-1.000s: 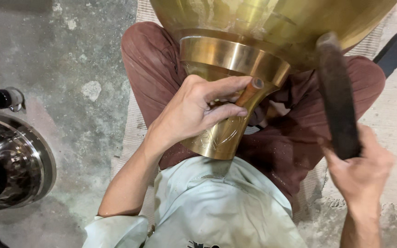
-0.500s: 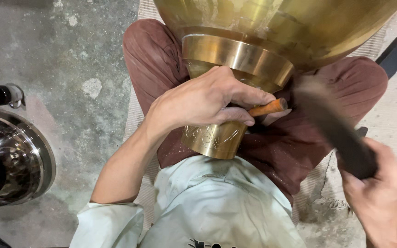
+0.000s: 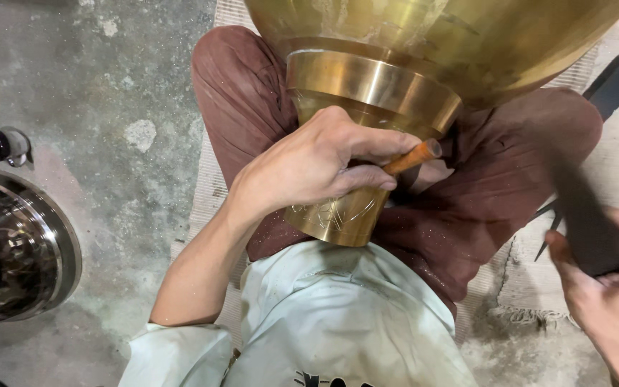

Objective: The person holds a chisel against the neck of a large brass vessel and repeatedly strikes it with a hammer to engrave a pattern. The person rotates the vessel slightly to continue the design around the circumference.

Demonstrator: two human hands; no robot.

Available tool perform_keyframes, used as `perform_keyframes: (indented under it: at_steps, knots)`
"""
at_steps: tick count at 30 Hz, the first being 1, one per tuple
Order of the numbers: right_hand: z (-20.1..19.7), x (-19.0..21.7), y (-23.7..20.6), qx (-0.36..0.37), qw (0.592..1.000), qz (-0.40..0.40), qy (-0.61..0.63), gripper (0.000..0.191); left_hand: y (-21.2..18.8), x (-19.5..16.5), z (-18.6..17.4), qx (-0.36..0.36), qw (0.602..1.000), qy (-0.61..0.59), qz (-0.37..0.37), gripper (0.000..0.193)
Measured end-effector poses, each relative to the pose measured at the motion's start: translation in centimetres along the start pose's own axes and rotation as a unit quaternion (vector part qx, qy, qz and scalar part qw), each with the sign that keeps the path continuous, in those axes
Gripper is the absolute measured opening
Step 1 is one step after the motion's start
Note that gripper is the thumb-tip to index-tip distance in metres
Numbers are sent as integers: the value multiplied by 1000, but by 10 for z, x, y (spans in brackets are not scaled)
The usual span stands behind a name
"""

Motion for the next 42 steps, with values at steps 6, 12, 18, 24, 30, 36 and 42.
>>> perform_keyframes:
  at_steps: [6, 12, 18, 24, 30, 36, 42]
  knots:
    - [-2, -36, 14, 46, 999, 8, 8, 29, -17, -4, 4, -69, 996, 11, -57, 45]
    - [-21, -52, 36, 98, 993, -33, -57, 19, -20, -12, 5, -99, 993, 11, -60, 47]
    - [-28, -59, 50, 169, 967, 55, -180, 14, -26, -21, 8, -123, 987, 38, -92, 43]
    - [-27, -66, 58, 147, 979, -3, -138, 19, -33, -21, 15, -162, 981, 9, -110, 43]
    - [-30, -55, 61, 128, 985, -69, -97, 29, -36, -21, 19, -188, 976, 5, -110, 45]
    - [-26, -72, 53, 121, 988, -12, -92, 40, -37, -27, 18, -182, 975, 16, -129, 43]
    - [-28, -87, 53, 96, 928, -295, -205, 26, -35, -32, 19, -182, 973, 21, -138, 41]
Point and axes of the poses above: each hand's wrist, its own y-axis towards the middle knuckle, its own z-axis out of the palm, x = y × z, the point moved 2 cm from there along y, towards the middle knuckle, and after that the axes turned 3 degrees about x, right-handed, at the moved point
